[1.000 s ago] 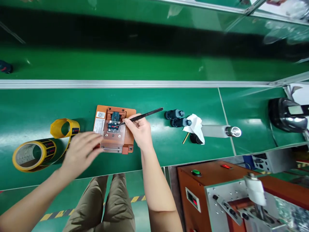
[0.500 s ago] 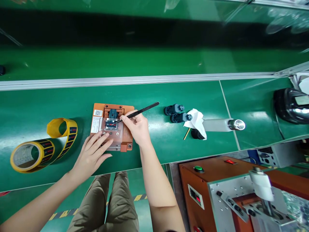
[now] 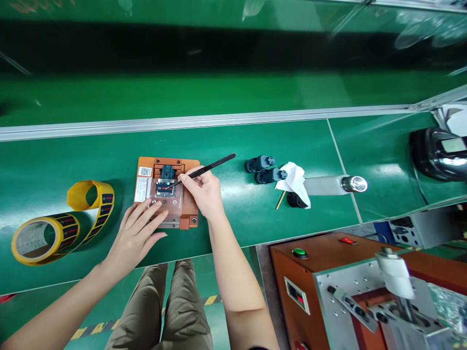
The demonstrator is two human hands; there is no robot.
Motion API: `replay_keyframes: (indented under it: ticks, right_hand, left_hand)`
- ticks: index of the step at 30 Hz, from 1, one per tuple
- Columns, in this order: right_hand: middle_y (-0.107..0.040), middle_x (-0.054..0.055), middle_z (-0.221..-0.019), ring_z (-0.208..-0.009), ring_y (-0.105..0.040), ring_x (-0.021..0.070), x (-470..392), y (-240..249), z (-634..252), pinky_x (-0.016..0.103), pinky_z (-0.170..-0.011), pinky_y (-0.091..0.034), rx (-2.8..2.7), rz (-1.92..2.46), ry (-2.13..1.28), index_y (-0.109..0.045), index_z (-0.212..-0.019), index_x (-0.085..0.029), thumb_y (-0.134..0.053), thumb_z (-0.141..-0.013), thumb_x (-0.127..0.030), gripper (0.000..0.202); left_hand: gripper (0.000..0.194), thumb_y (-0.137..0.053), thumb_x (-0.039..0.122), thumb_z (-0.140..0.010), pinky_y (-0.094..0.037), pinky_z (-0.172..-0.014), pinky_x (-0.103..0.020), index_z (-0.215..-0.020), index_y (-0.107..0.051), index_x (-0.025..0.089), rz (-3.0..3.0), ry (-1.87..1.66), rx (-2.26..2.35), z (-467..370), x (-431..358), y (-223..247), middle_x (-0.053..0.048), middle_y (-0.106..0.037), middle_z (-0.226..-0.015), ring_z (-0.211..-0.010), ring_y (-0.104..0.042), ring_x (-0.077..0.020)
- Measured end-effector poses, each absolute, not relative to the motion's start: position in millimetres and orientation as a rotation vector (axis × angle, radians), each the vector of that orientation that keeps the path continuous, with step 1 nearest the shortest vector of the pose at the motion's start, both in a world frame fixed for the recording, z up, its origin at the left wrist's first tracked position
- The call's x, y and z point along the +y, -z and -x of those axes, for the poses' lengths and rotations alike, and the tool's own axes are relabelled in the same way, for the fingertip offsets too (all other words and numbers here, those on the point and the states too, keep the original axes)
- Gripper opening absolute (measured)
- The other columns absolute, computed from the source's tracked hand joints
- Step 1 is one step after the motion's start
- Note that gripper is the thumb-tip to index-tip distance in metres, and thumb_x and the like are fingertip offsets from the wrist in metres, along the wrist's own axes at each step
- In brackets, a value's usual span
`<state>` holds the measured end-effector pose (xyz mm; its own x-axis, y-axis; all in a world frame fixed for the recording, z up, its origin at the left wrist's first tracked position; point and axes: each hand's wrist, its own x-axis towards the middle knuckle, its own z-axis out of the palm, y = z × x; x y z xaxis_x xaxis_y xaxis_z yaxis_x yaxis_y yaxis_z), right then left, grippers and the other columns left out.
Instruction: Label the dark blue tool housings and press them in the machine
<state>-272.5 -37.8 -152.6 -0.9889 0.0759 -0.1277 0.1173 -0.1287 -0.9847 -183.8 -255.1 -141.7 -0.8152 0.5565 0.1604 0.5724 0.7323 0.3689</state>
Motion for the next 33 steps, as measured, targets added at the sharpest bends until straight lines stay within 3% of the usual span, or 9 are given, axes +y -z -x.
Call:
replay_keyframes:
  ticks: [7,13,23,29,31,33]
  right_hand:
    - [-0.073,0.001,-0.081,-0.076,-0.068,0.0174,-37,151,275,0.03,-0.071,-0.054,2.088,-0.257,2.262,-0.064,-0.084,-0.022,-0.08,-0.08,-0.047,0.029]
    - [-0.072,0.001,-0.084,-0.078,-0.068,0.0169,-35,154,275,0.031,-0.075,-0.055,2.082,-0.199,2.287,-0.066,-0.085,-0.023,-0.079,-0.082,-0.043,0.024]
    - [-0.073,0.001,-0.082,-0.076,-0.07,0.0169,-37,145,274,0.032,-0.074,-0.057,2.064,-0.277,2.295,-0.069,-0.084,-0.022,-0.083,-0.078,-0.039,0.023]
    - [-0.075,0.001,-0.089,-0.09,-0.074,0.0211,-16,137,264,0.039,-0.085,-0.059,2.121,-0.695,2.636,-0.058,-0.091,-0.025,-0.072,-0.087,-0.042,0.022]
    - [-0.072,0.0,-0.082,-0.081,-0.072,0.0196,-6,141,255,0.035,-0.079,-0.057,2.397,-0.693,2.426,-0.056,-0.092,-0.025,-0.067,-0.091,-0.04,0.019]
    - [-0.067,-0.001,-0.075,-0.07,-0.066,0.0189,3,152,245,0.033,-0.072,-0.054,2.711,-0.659,2.0,-0.058,-0.094,-0.025,-0.061,-0.094,-0.04,0.016]
  left_hand:
    - [0.055,-0.063,0.022,-0.094,-0.034,-0.115,-0.055,-0.148,-0.048,0.024,0.943,0.625,-2.895,185,-255,140,-0.013,-0.055,-0.149,-0.145,-0.042,-0.0333]
    - [0.066,-0.064,0.032,-0.094,-0.035,-0.107,-0.052,-0.154,-0.039,0.02,0.897,0.485,-2.971,202,-251,129,-0.014,-0.054,-0.151,-0.131,-0.053,-0.0334]
    - [0.078,-0.078,0.03,-0.083,-0.037,-0.096,-0.049,-0.152,-0.044,0.022,0.969,0.362,-3.051,217,-247,116,-0.011,-0.053,-0.152,-0.121,-0.057,-0.0361]
    - [0.085,-0.073,0.06,-0.08,-0.032,-0.107,-0.058,-0.152,-0.044,0.026,0.83,0.606,-3.008,235,-247,124,-0.016,-0.054,-0.148,-0.132,-0.046,-0.0415]
    - [0.085,-0.071,0.061,-0.082,-0.037,-0.106,-0.057,-0.152,-0.042,0.025,0.662,0.708,-2.998,245,-245,131,-0.018,-0.053,-0.146,-0.132,-0.045,-0.0406]
    - [0.087,-0.074,0.059,-0.081,-0.044,-0.102,-0.053,-0.152,-0.04,0.023,0.597,0.806,-2.944,248,-245,134,-0.019,-0.054,-0.141,-0.127,-0.05,-0.0372]
